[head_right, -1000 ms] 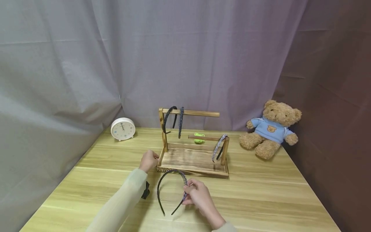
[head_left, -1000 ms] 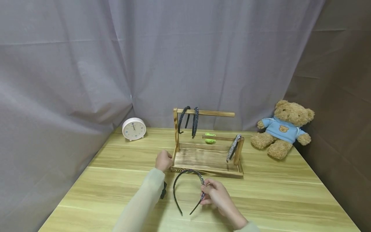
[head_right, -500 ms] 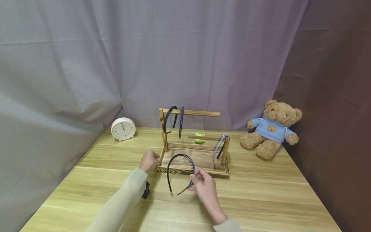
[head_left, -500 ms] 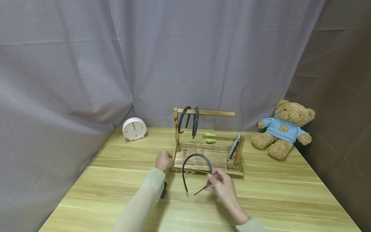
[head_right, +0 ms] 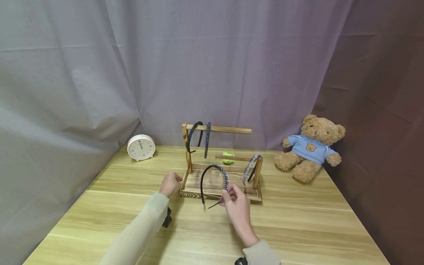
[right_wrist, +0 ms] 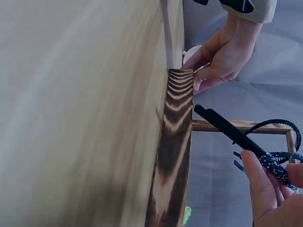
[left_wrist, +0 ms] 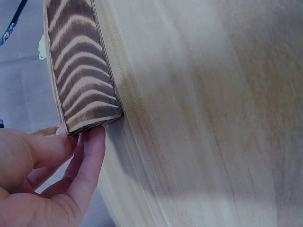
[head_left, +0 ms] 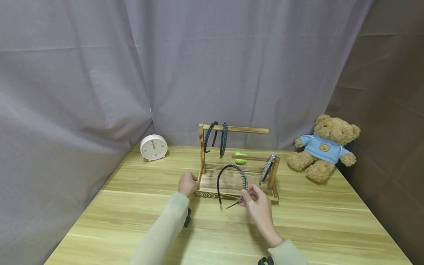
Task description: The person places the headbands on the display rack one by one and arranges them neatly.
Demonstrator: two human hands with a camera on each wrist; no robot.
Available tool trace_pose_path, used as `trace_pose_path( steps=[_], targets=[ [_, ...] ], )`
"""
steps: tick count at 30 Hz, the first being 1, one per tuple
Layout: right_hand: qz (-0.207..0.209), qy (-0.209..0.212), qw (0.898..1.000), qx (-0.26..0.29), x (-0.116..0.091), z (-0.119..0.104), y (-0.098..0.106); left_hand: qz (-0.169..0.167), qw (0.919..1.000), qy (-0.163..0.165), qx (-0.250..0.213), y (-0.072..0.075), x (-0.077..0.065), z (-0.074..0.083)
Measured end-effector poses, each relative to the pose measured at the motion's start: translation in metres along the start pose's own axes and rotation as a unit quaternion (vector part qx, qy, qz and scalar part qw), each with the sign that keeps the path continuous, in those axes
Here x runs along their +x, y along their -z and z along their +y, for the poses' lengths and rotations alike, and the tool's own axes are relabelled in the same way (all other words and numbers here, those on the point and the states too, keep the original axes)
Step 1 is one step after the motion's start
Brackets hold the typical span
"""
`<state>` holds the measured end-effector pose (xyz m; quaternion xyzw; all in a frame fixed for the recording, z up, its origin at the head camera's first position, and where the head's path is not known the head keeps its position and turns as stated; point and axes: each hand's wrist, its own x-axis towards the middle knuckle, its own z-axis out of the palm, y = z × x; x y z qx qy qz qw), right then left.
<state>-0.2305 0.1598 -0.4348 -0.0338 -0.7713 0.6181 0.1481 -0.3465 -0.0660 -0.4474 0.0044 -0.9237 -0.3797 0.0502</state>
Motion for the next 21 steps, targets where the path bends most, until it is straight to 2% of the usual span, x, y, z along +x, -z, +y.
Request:
trace_pose_path(
  steps=[11,21],
  targets=[
    [0.033,0.052,0.998,-0.031,0.019,-0.01,-0.011,-0.005,1.0,0.002,-0.003,0.002,0.0,0.0],
    [0.054,0.07,0.995,-0.055,0.028,-0.01,-0.022,-0.001,1.0,0.0,-0.001,-0.001,0.001,-0.002]
  ],
)
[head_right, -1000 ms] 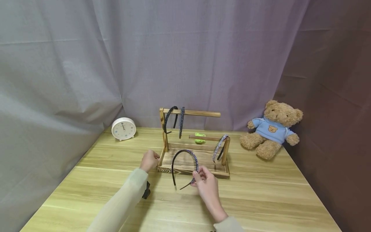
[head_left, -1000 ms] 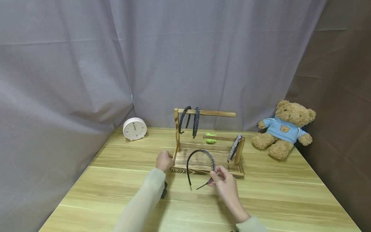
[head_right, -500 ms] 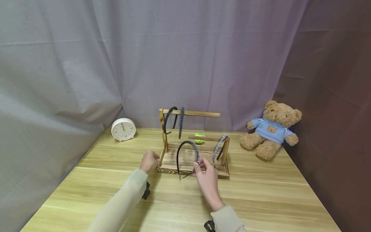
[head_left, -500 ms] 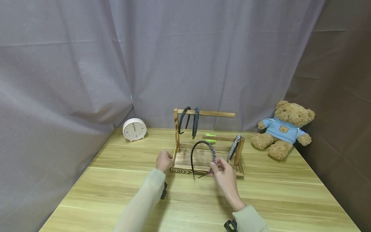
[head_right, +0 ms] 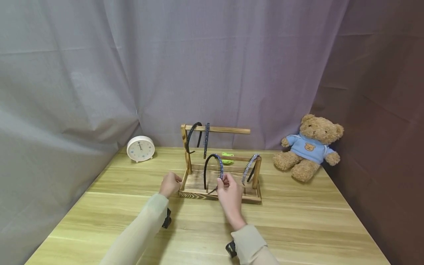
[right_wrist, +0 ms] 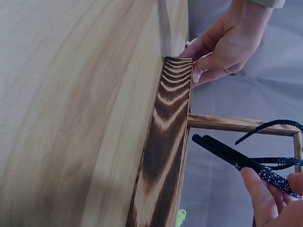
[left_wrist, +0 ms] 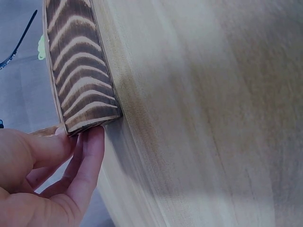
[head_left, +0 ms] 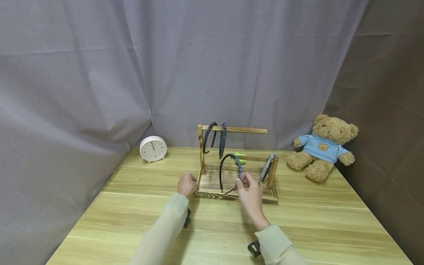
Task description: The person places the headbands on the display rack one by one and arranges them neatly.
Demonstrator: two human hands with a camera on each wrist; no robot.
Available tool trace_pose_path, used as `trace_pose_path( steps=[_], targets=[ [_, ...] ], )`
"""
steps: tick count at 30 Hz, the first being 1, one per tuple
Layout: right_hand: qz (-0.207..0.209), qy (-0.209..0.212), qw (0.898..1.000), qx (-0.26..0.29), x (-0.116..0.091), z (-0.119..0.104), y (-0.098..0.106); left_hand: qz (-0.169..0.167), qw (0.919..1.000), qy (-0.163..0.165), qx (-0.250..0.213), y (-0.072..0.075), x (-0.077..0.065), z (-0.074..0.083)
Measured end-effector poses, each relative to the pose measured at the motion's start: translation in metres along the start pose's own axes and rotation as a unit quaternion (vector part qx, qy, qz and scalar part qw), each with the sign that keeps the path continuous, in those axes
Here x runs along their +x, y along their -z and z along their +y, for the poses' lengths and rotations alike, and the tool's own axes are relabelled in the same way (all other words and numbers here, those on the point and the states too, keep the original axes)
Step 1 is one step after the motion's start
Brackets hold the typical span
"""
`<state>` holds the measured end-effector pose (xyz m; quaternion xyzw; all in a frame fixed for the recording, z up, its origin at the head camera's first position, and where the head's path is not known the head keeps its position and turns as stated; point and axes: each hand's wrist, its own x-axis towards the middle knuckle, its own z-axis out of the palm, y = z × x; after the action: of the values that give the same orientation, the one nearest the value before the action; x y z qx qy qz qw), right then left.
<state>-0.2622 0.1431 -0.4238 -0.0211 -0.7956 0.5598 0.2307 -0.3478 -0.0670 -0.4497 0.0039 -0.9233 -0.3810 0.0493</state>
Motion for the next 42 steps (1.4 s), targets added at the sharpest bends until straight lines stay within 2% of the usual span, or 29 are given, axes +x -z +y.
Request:
trace_pose_path(
  steps=[15,23,35,42],
  targets=[
    [0.049,0.029,0.997,-0.048,0.005,0.003,-0.002,0.005,0.9999,-0.01,0.0,0.0,0.0,-0.001],
    [0.071,0.027,0.996,-0.055,0.008,0.008,0.002,0.004,0.9999,-0.016,0.002,0.0,0.0,-0.001],
    [0.091,0.029,0.992,-0.08,0.012,0.019,0.008,0.008,0.9999,-0.007,0.001,0.002,-0.002,-0.002],
    [0.103,0.026,0.991,-0.086,0.019,0.029,0.01,-0.001,0.9999,0.005,-0.013,0.003,-0.005,0.0]
  ],
)
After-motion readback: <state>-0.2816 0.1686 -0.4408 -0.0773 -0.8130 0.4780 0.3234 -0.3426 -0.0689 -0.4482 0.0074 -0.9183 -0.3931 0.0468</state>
